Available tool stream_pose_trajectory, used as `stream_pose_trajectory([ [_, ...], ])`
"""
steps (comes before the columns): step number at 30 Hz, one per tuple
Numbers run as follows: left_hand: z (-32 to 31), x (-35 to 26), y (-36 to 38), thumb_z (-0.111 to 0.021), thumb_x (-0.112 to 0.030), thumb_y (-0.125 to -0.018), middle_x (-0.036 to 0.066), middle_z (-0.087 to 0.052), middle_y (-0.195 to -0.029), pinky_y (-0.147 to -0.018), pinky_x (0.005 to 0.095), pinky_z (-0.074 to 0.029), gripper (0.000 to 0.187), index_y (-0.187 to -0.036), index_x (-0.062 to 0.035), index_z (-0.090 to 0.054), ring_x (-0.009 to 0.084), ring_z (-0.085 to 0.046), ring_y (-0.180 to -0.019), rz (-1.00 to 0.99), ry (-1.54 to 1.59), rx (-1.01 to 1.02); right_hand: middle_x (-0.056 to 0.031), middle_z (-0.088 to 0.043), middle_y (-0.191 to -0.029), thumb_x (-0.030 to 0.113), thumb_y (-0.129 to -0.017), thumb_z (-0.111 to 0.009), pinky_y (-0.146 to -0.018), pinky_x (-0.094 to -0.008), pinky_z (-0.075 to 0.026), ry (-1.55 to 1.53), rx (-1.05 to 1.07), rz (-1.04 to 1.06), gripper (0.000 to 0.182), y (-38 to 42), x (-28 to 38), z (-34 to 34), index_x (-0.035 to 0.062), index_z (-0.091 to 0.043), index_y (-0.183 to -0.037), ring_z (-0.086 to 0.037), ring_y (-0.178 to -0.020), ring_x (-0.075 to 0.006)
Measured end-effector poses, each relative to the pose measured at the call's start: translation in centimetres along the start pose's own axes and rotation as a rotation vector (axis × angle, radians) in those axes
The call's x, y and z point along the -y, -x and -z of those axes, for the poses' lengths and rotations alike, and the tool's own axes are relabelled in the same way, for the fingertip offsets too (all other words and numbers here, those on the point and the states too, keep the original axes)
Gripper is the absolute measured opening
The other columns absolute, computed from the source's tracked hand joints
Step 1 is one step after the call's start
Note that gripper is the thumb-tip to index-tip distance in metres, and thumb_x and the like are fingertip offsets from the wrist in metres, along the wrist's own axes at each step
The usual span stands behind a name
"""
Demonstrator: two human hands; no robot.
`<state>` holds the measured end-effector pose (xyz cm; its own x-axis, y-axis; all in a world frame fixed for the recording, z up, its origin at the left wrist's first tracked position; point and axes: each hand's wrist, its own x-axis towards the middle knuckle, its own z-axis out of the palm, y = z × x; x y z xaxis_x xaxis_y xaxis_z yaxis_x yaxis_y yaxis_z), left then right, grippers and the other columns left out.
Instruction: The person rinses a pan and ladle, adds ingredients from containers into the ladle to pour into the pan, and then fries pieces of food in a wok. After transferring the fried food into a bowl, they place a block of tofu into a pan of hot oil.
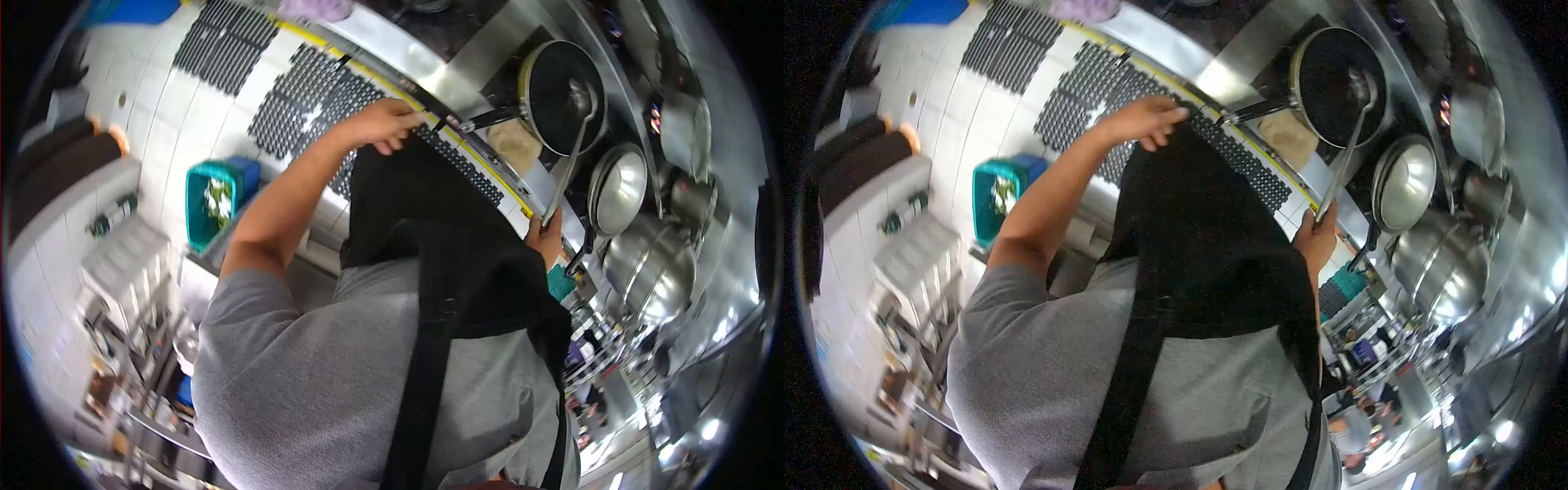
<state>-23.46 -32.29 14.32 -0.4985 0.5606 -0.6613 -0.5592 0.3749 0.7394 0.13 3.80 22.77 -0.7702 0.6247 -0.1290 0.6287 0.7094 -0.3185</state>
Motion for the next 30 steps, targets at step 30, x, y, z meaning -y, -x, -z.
stream_pose_trajectory([
  [30,-5.8,15.7,16.6,-0.073,-0.014,-0.081,0.023,-0.074,-0.124,-0.09,0.0416,-0.056,0.042,-0.118,0.0067,-0.071,0.0294,-0.07,-0.108,0.017,-0.203,0.489,-0.0142,-0.06,-0.078,0.023,-0.093,-0.079,-0.065,-0.0387,-0.047,-0.188,0.104,-0.049,0.042,0.4,-5.1,-3.6,0.0,-0.063,-0.124,-0.056,-0.068,-0.024],
])
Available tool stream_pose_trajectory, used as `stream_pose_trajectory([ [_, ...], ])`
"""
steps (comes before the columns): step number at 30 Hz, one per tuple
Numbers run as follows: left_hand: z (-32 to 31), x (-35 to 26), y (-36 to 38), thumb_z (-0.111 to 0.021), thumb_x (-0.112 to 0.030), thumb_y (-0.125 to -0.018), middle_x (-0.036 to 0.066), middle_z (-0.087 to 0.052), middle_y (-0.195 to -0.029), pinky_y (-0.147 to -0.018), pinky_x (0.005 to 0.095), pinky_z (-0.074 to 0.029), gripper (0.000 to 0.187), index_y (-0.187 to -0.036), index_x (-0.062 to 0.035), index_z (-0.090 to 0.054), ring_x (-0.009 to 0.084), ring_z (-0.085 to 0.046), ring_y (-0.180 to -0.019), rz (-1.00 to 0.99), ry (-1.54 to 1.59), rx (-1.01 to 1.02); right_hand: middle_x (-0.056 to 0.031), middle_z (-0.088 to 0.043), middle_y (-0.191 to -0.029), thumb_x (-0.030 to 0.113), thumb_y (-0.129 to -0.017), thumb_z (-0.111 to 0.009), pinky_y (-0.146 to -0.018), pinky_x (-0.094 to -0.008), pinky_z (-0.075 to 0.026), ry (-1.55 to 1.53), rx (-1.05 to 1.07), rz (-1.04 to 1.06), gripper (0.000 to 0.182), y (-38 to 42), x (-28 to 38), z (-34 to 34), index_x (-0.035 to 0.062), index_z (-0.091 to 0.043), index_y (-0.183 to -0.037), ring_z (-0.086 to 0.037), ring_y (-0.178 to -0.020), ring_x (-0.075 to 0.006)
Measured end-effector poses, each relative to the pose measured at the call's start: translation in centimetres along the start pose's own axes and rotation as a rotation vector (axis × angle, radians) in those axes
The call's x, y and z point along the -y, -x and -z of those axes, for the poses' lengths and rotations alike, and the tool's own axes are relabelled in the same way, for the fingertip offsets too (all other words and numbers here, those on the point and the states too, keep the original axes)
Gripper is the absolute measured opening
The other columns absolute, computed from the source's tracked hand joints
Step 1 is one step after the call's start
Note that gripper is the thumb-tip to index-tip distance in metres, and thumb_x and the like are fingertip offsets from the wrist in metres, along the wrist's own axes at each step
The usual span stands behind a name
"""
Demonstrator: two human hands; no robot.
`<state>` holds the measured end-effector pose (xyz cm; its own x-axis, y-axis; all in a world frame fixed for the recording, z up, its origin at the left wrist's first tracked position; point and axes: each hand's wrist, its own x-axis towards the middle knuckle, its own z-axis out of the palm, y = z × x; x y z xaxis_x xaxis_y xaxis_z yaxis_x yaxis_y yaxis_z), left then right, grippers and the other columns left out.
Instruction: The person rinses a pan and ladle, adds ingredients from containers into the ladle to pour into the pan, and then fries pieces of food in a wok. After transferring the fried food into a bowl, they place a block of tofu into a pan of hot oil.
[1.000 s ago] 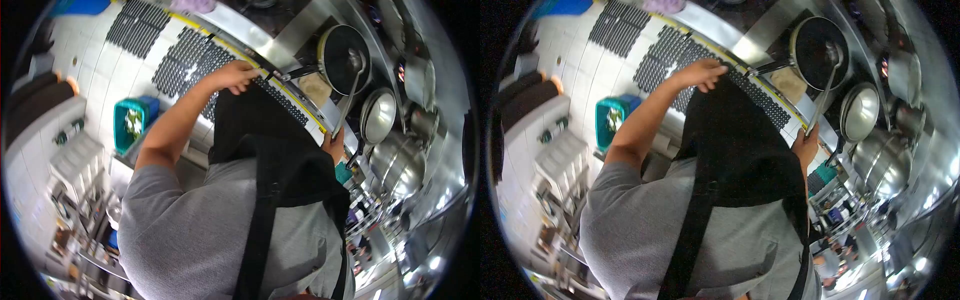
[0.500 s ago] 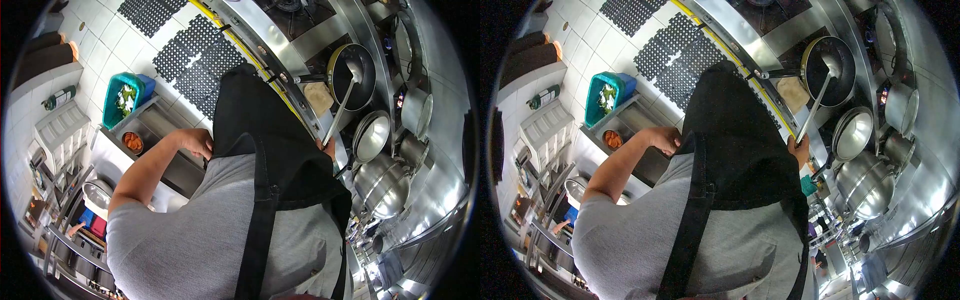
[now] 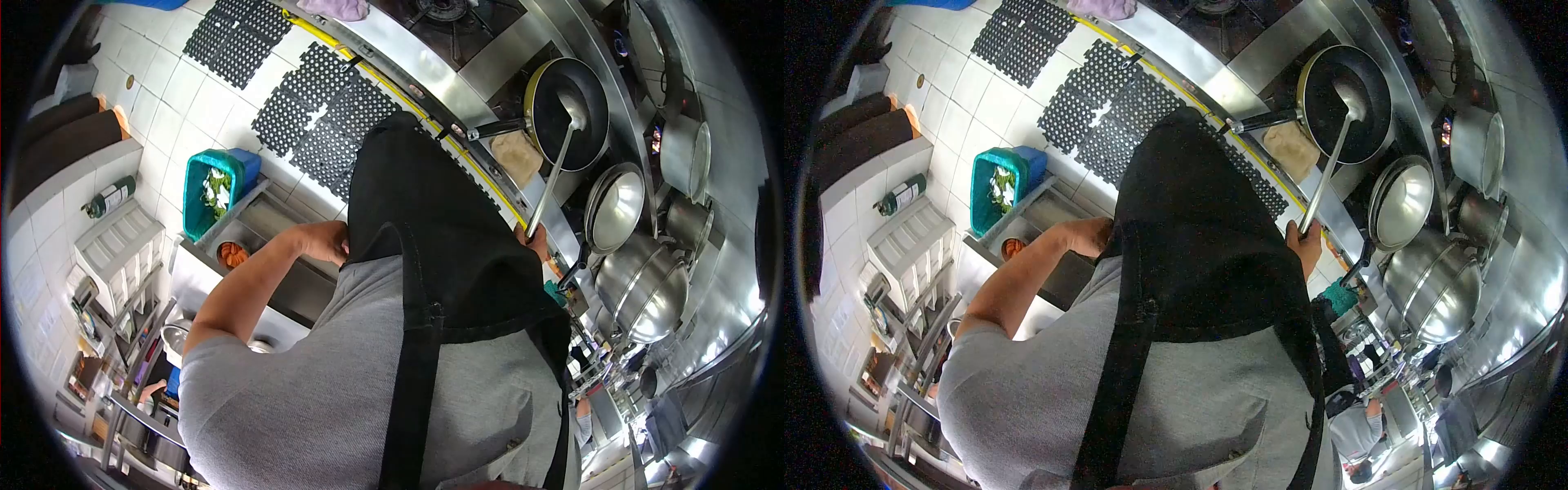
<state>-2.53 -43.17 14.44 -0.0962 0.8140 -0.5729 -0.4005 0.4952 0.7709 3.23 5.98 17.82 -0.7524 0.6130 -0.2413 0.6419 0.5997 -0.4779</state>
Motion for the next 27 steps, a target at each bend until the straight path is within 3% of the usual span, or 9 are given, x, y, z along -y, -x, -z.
stream_pose_trajectory([
  [6,3.4,-2.5,0.0,-0.085,-0.024,-0.075,0.023,-0.074,-0.128,-0.097,0.0464,-0.056,0.058,-0.123,0.0063,-0.071,0.0391,-0.071,-0.115,0.087,-0.136,0.075,-0.0141,-0.062,-0.075,0.02,-0.093,-0.078,-0.063,-0.0393,-0.047,0.009,-0.023,0.016,0.038,-0.1,0.0,-0.4,-0.0009,-0.063,-0.12,-0.057,-0.065,-0.0229],
  [8,7.7,-9.1,0.4,-0.084,-0.022,-0.074,0.023,-0.077,-0.118,-0.095,0.0459,-0.057,0.05,-0.118,0.0021,-0.075,0.0382,-0.073,-0.109,0.373,-0.515,0.174,-0.0178,-0.067,-0.078,0.019,-0.093,-0.077,-0.066,-0.0409,-0.05,0.007,-0.029,0.042,0.036,0.1,0.2,-0.4,-0.001,-0.063,-0.12,-0.065,-0.069,-0.0254],
  [10,10.1,-10.4,-2.8,-0.076,-0.013,-0.083,0.022,-0.077,-0.105,-0.092,0.0492,-0.058,0.033,-0.114,-0.0048,-0.078,0.0428,-0.073,-0.106,0.365,-0.808,-0.337,-0.0231,-0.07,-0.081,0.02,-0.094,-0.076,-0.069,-0.0438,-0.053,0.005,0.014,-0.042,0.034,0.1,3.2,0.1,0.0004,-0.064,-0.119,-0.071,-0.075,-0.036],
  [13,11.7,-18.2,-9.2,-0.064,-0.015,-0.096,0.024,-0.068,-0.129,-0.107,0.0508,-0.051,0.042,-0.137,-0.002,-0.065,0.0432,-0.062,-0.126,-0.197,-0.759,-0.479,-0.0262,-0.073,-0.087,0.023,-0.093,-0.076,-0.073,-0.0511,-0.055,0.061,0.059,-0.074,0.035,-0.4,4.9,0.4,0.0026,-0.065,-0.118,-0.072,-0.081,-0.045],
  [15,10.2,-22.2,-16.3,-0.064,-0.018,-0.099,0.024,-0.052,-0.151,-0.121,0.0501,-0.04,0.051,-0.147,-0.0042,-0.057,0.0418,-0.046,-0.146,-0.285,-0.877,-0.17,-0.0265,-0.074,-0.09,0.029,-0.092,-0.076,-0.076,-0.0548,-0.055,0.088,0.093,-0.106,0.038,-1.3,4.7,0.7,0.0031,-0.065,-0.118,-0.072,-0.085,-0.0467],
  [17,6.9,-22.6,-24.8,-0.065,-0.018,-0.099,0.021,-0.037,-0.163,-0.129,0.0526,-0.028,0.055,-0.151,-0.0038,-0.054,0.0413,-0.026,-0.158,-0.5,-1.096,-0.261,-0.0257,-0.074,-0.09,0.032,-0.091,-0.076,-0.078,-0.0551,-0.055,0.044,0.114,-0.112,0.042,-2.0,4.7,1.7,0.0029,-0.064,-0.118,-0.072,-0.087,-0.0467],
  [18,5.8,-23.1,-28.3,-0.068,-0.026,-0.099,0.02,-0.027,-0.17,-0.132,0.0547,-0.016,0.064,-0.156,-0.0054,-0.049,0.0394,-0.016,-0.162,-0.466,-1.365,-0.292,-0.025,-0.074,-0.091,0.033,-0.09,-0.077,-0.08,-0.0545,-0.055,0.019,0.129,-0.14,0.044,-2.1,5.4,2.4,0.0027,-0.064,-0.119,-0.072,-0.089,-0.0466],
  [22,4.3,-21.8,-34.5,-0.073,-0.047,-0.092,0.015,-0.023,-0.175,-0.133,0.0537,-0.01,0.083,-0.162,-0.0129,-0.043,0.0368,-0.014,-0.163,-0.546,-1.303,-0.56,-0.0249,-0.075,-0.094,0.034,-0.089,-0.077,-0.081,-0.0548,-0.056,0.029,0.111,-0.177,0.044,-2.7,4.6,3.1,0.0019,-0.065,-0.118,-0.073,-0.09,-0.0459],
  [27,8.1,-20.6,-29.6,-0.071,-0.049,-0.094,0.014,-0.024,-0.176,-0.134,0.0537,-0.009,0.085,-0.165,-0.0162,-0.038,0.0339,-0.015,-0.164,-0.517,-1.317,-0.556,-0.0234,-0.075,-0.093,0.031,-0.091,-0.076,-0.08,-0.0562,-0.056,-0.035,0.088,-0.181,0.038,-2.5,3.9,4.8,0.0024,-0.065,-0.114,-0.073,-0.091,-0.0461],
])
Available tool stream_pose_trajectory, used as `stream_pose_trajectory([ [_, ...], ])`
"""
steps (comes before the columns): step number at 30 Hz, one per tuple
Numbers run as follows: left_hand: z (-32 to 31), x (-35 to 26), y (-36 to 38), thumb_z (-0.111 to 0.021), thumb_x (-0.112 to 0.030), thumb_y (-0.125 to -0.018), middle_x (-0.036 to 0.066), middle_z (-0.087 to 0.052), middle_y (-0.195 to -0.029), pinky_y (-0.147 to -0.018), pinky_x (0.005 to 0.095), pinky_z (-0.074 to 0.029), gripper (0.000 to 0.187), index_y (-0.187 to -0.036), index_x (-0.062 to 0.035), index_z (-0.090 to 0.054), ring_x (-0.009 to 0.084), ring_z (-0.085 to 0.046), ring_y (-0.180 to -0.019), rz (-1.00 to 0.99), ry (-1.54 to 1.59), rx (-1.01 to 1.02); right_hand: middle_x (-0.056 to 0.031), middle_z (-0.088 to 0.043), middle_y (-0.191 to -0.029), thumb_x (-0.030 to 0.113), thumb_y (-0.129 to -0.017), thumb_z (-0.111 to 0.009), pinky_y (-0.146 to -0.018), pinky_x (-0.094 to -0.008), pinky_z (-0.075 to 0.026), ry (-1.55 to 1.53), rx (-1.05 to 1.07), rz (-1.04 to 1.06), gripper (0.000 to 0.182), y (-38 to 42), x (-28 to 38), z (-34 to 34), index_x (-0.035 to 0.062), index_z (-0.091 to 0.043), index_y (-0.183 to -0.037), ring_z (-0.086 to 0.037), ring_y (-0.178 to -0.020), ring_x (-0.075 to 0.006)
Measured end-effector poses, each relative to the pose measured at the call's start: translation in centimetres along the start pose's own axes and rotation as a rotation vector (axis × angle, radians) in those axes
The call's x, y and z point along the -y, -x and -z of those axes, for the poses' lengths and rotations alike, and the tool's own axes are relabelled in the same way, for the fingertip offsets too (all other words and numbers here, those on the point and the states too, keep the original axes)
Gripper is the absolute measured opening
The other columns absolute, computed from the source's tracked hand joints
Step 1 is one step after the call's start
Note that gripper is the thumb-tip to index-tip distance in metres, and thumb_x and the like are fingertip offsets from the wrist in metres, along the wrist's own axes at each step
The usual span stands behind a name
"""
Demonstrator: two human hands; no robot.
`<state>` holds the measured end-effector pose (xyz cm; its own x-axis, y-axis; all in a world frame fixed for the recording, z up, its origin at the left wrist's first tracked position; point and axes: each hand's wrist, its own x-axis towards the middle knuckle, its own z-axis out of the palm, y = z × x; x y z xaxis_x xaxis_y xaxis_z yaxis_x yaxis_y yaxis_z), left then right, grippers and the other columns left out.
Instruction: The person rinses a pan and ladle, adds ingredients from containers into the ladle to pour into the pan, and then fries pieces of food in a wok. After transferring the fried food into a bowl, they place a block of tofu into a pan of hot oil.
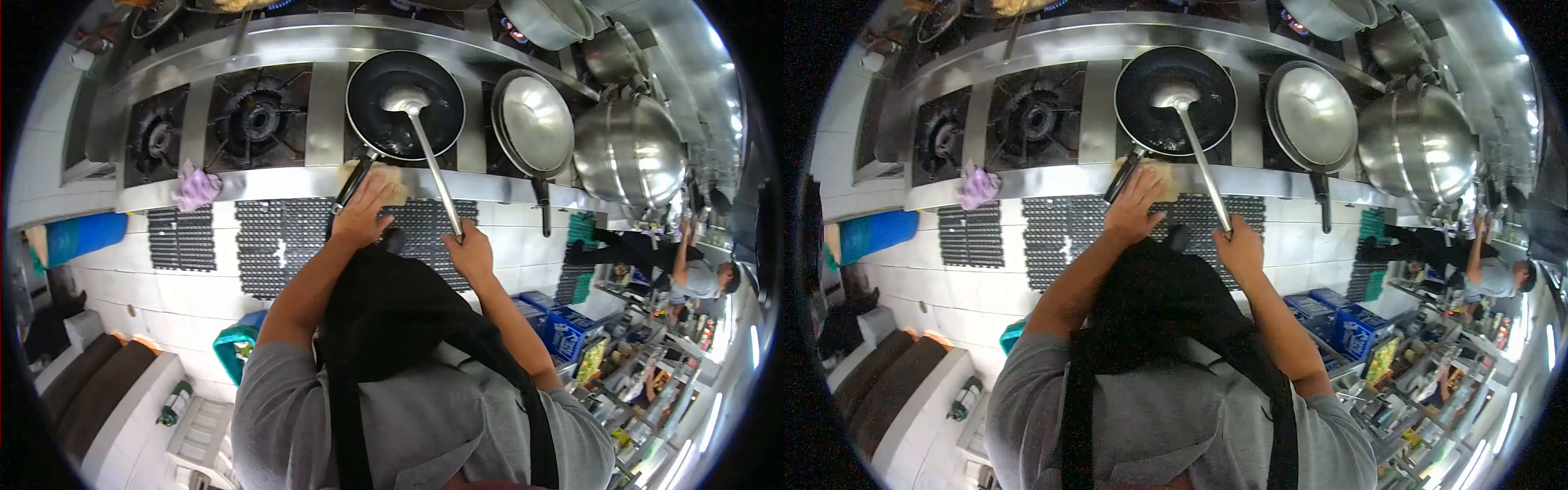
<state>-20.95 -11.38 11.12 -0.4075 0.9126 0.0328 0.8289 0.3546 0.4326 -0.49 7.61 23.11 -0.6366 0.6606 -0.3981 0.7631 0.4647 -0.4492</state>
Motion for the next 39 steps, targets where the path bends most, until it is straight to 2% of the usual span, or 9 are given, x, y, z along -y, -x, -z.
stream_pose_trajectory([
  [8,12.4,13.4,6.4,-0.071,-0.044,-0.097,0.017,-0.029,-0.173,-0.133,0.052,-0.012,0.073,-0.16,-0.0154,-0.047,0.036,-0.017,-0.164,0.211,-0.151,0.134,-0.0257,-0.073,-0.087,0.027,-0.096,-0.071,-0.077,-0.0603,-0.056,0.006,-0.076,-0.038,0.027,0.1,0.8,1.3,0.003,-0.06,-0.1,-0.072,-0.085,-0.0498],
  [10,13.9,12.7,5.2,-0.073,-0.037,-0.097,0.02,-0.045,-0.162,-0.128,0.0534,-0.024,0.057,-0.146,-0.0102,-0.061,0.0393,-0.034,-0.156,0.122,-0.187,-0.002,-0.0259,-0.073,-0.086,0.027,-0.097,-0.07,-0.076,-0.0608,-0.055,-0.035,-0.106,-0.034,0.026,0.1,0.9,1.3,0.0038,-0.059,-0.101,-0.071,-0.085,-0.0498],
  [13,13.7,6.7,1.2,-0.072,-0.039,-0.1,0.019,-0.066,-0.12,-0.095,0.0483,-0.052,0.048,-0.127,0.0003,-0.065,0.0353,-0.065,-0.111,0.194,0.279,-0.104,-0.026,-0.072,-0.088,0.028,-0.097,-0.069,-0.077,-0.0612,-0.054,-0.051,-0.125,-0.112,0.025,0.3,2.5,1.3,0.0054,-0.06,-0.105,-0.071,-0.086,-0.0497],
  [15,12.7,2.4,-2.2,-0.065,-0.046,-0.106,0.013,-0.067,-0.098,-0.067,0.037,-0.055,0.049,-0.123,0.0001,-0.062,0.0228,-0.068,-0.08,0.739,1.231,0.28,-0.0252,-0.072,-0.095,0.029,-0.097,-0.069,-0.081,-0.0603,-0.054,-0.1,-0.147,-0.124,0.027,0.1,3.4,0.7,0.0057,-0.062,-0.109,-0.07,-0.09,-0.0485],
  [20,8.4,0.7,-5.1,-0.059,-0.049,-0.109,-0.001,-0.053,-0.07,-0.043,0.0278,-0.036,0.044,-0.1,-0.0068,-0.055,0.0087,-0.046,-0.05,0.823,1.239,0.319,-0.0243,-0.072,-0.097,0.029,-0.097,-0.069,-0.082,-0.0589,-0.054,-0.14,-0.1,-0.243,0.028,-0.9,7.4,1.0,0.0046,-0.063,-0.109,-0.071,-0.092,-0.0475],
  [26,8.3,1.8,-4.8,-0.057,-0.056,-0.108,-0.001,-0.049,-0.067,-0.042,0.0276,-0.034,0.047,-0.101,-0.0089,-0.054,0.0092,-0.043,-0.049,0.787,1.238,0.365,-0.0232,-0.073,-0.1,0.03,-0.096,-0.071,-0.083,-0.0548,-0.057,-0.131,-0.153,-0.268,0.032,0.3,8.7,0.4,0.0032,-0.066,-0.113,-0.072,-0.094,-0.0448],
  [32,7.0,-3.6,-5.7,-0.052,-0.06,-0.108,-0.003,-0.045,-0.064,-0.04,0.0269,-0.032,0.045,-0.101,-0.0157,-0.057,0.011,-0.041,-0.044,0.881,1.27,0.452,-0.0201,-0.075,-0.118,0.046,-0.091,-0.078,-0.086,-0.0532,-0.058,-0.174,-0.18,-0.294,0.072,6.8,2.8,5.0,0.0047,-0.055,-0.146,-0.073,-0.102,-0.0418],
  [34,7.1,-5.1,-5.5,-0.056,-0.068,-0.101,-0.003,-0.055,-0.082,-0.054,0.028,-0.041,0.055,-0.121,-0.0181,-0.064,0.0077,-0.048,-0.062,0.771,1.083,0.387,-0.0218,-0.072,-0.124,0.049,-0.092,-0.077,-0.09,-0.0528,-0.057,-0.239,-0.394,-0.221,0.076,10.7,-2.7,6.2,0.0072,-0.054,-0.15,-0.071,-0.108,-0.0422],
  [39,4.9,-5.3,-8.7,-0.057,-0.06,-0.107,-0.004,-0.046,-0.076,-0.067,0.0308,-0.043,0.044,-0.097,-0.0172,-0.055,0.0142,-0.045,-0.069,0.764,1.308,0.466,-0.0226,-0.071,-0.119,0.045,-0.093,-0.078,-0.09,-0.0516,-0.057,-0.032,-0.827,-0.845,0.063,33.4,-18.4,15.6,0.0073,-0.062,-0.141,-0.071,-0.105,-0.0422],
])
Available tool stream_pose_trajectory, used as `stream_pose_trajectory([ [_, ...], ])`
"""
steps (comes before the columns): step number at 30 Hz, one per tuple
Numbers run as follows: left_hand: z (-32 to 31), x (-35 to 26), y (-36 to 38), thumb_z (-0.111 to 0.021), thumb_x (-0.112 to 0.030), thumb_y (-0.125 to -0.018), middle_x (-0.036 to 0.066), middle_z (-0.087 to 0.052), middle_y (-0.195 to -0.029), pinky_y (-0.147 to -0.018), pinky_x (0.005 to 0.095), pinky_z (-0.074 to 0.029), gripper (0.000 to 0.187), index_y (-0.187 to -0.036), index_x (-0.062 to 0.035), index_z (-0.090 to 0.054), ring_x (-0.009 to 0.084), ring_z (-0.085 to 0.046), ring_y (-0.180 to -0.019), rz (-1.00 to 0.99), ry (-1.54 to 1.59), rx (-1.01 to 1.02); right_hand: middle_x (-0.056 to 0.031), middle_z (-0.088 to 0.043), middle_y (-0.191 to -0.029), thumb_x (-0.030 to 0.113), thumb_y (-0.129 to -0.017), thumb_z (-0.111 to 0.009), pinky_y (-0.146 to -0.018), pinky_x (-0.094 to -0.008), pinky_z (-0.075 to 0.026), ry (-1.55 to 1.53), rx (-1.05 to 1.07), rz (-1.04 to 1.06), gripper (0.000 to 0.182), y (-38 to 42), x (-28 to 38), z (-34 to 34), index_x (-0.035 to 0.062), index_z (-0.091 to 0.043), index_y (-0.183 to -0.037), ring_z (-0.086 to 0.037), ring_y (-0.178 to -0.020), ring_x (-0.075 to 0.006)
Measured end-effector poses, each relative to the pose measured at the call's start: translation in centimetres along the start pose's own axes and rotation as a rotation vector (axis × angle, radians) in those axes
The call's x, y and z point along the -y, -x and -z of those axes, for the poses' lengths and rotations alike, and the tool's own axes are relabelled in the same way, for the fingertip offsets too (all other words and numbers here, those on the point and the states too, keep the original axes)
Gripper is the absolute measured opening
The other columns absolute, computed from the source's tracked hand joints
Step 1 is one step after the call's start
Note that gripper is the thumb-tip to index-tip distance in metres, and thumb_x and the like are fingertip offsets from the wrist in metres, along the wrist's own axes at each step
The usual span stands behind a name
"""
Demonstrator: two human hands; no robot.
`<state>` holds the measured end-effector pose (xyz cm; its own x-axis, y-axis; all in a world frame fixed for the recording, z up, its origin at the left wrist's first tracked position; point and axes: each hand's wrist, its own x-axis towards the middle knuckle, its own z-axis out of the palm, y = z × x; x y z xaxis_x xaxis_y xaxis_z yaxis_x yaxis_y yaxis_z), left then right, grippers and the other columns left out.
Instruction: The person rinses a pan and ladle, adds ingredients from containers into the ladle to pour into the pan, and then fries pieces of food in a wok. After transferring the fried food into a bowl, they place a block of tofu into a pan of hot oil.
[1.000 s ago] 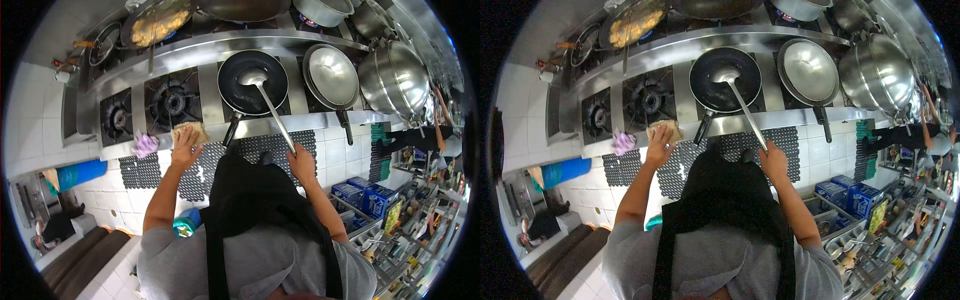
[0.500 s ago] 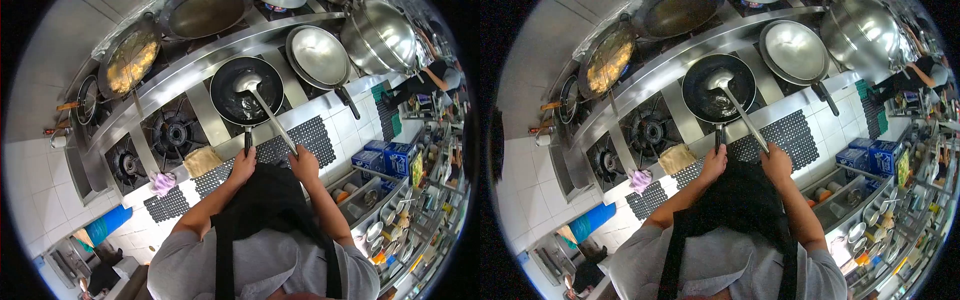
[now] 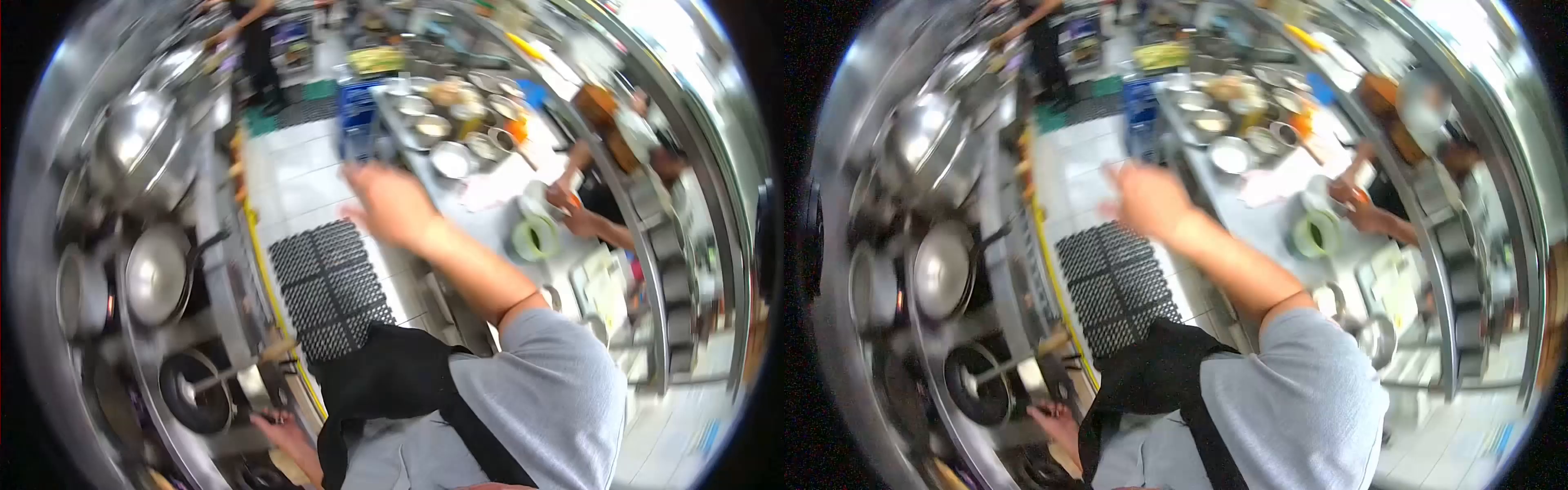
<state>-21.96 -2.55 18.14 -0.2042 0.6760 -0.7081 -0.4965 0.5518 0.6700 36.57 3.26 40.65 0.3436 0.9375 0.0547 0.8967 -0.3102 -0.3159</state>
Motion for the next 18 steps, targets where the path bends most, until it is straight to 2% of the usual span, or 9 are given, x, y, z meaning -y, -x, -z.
stream_pose_trajectory([
  [1,1.9,0.1,1.1,-0.057,-0.063,-0.106,-0.004,-0.046,-0.072,-0.062,0.0307,-0.044,0.046,-0.098,-0.0175,-0.056,0.0131,-0.047,-0.066,-0.01,0.056,-0.135,-0.0223,-0.072,-0.116,0.041,-0.092,-0.078,-0.089,-0.0524,-0.056,-0.019,-0.215,-0.333,0.055,-0.5,-6.5,8.3,0.0058,-0.066,-0.132,-0.07,-0.104,-0.0424],
  [2,1.3,1.1,0.0,-0.057,-0.064,-0.105,-0.004,-0.047,-0.07,-0.057,0.0292,-0.044,0.048,-0.097,-0.0171,-0.057,0.0126,-0.047,-0.063,-0.064,-0.02,-0.17,-0.0232,-0.073,-0.112,0.039,-0.092,-0.078,-0.088,-0.0525,-0.056,0.208,-0.564,-0.337,0.048,1.1,-12.5,11.3,0.0047,-0.068,-0.124,-0.07,-0.103,-0.0432],
  [3,-0.2,1.1,-1.4,-0.057,-0.064,-0.105,-0.004,-0.047,-0.07,-0.057,0.0292,-0.044,0.048,-0.097,-0.0171,-0.057,0.0126,-0.047,-0.063,-0.056,-0.05,-0.119,-0.0249,-0.072,-0.112,0.04,-0.093,-0.077,-0.089,-0.051,-0.057,0.348,-0.607,-0.448,0.051,3.0,-19.3,14.5,0.0031,-0.069,-0.126,-0.07,-0.104,-0.0434],
  [5,-0.3,1.8,-1.2,-0.056,-0.065,-0.105,-0.004,-0.047,-0.071,-0.058,0.0277,-0.044,0.051,-0.094,-0.0155,-0.057,0.0122,-0.049,-0.064,-0.147,-0.017,-0.151,-0.0229,-0.068,-0.122,0.043,-0.094,-0.076,-0.094,-0.0506,-0.058,0.55,-0.51,-0.634,0.057,5.4,-25.3,19.8,0.0014,-0.063,-0.13,-0.066,-0.116,-0.0407],
  [9,-3.5,2.0,2.1,-0.055,-0.062,-0.107,-0.002,-0.05,-0.072,-0.059,0.0267,-0.045,0.05,-0.092,-0.0143,-0.056,0.0121,-0.051,-0.065,-0.219,0.037,-0.175,-0.0232,-0.05,-0.156,0.047,-0.093,-0.076,-0.111,-0.0544,-0.05,0.588,-0.635,-0.515,0.078,4.6,-35.5,22.0,0.0071,-0.049,-0.154,-0.052,-0.139,-0.0431],
  [15,-0.2,2.8,-0.1,-0.063,-0.064,-0.101,0.0,-0.059,-0.085,-0.06,0.0288,-0.05,0.05,-0.108,-0.0153,-0.057,0.0152,-0.053,-0.067,-0.139,0.197,-0.216,-0.0255,-0.033,-0.169,0.056,-0.095,-0.071,-0.127,-0.0524,-0.031,0.557,-0.489,-0.474,0.09,-5.9,-45.9,20.5,0.0051,-0.039,-0.162,-0.031,-0.157,-0.0424],
  [16,2.6,3.8,0.7,-0.065,-0.065,-0.099,0.003,-0.059,-0.093,-0.066,0.0328,-0.052,0.054,-0.119,-0.0167,-0.052,0.0188,-0.055,-0.075,-0.075,0.281,-0.127,-0.026,-0.036,-0.168,0.056,-0.095,-0.071,-0.126,-0.0521,-0.032,0.62,-0.372,-0.394,0.091,-8.2,-48.3,20.3,0.0034,-0.039,-0.161,-0.03,-0.157,-0.0421],
  [17,3.5,4.5,0.3,-0.066,-0.064,-0.098,0.01,-0.063,-0.121,-0.077,0.0379,-0.057,0.07,-0.145,-0.0181,-0.044,0.0258,-0.064,-0.091,-0.063,0.232,-0.193,-0.0267,-0.042,-0.163,0.052,-0.095,-0.071,-0.125,-0.0521,-0.034,0.507,-0.57,-0.236,0.085,-9.0,-53.8,18.5,0.001,-0.044,-0.158,-0.035,-0.154,-0.043],
  [18,1.1,4.7,1.4,-0.069,-0.064,-0.096,0.02,-0.049,-0.153,-0.1,0.0472,-0.056,0.094,-0.165,-0.0195,-0.025,0.0367,-0.063,-0.121,-0.136,0.152,-0.209,-0.0273,-0.048,-0.158,0.047,-0.096,-0.07,-0.123,-0.0515,-0.036,0.524,-0.253,-0.448,0.077,-9.5,-58.1,19.8,0.0015,-0.049,-0.154,-0.041,-0.15,-0.0436],
])
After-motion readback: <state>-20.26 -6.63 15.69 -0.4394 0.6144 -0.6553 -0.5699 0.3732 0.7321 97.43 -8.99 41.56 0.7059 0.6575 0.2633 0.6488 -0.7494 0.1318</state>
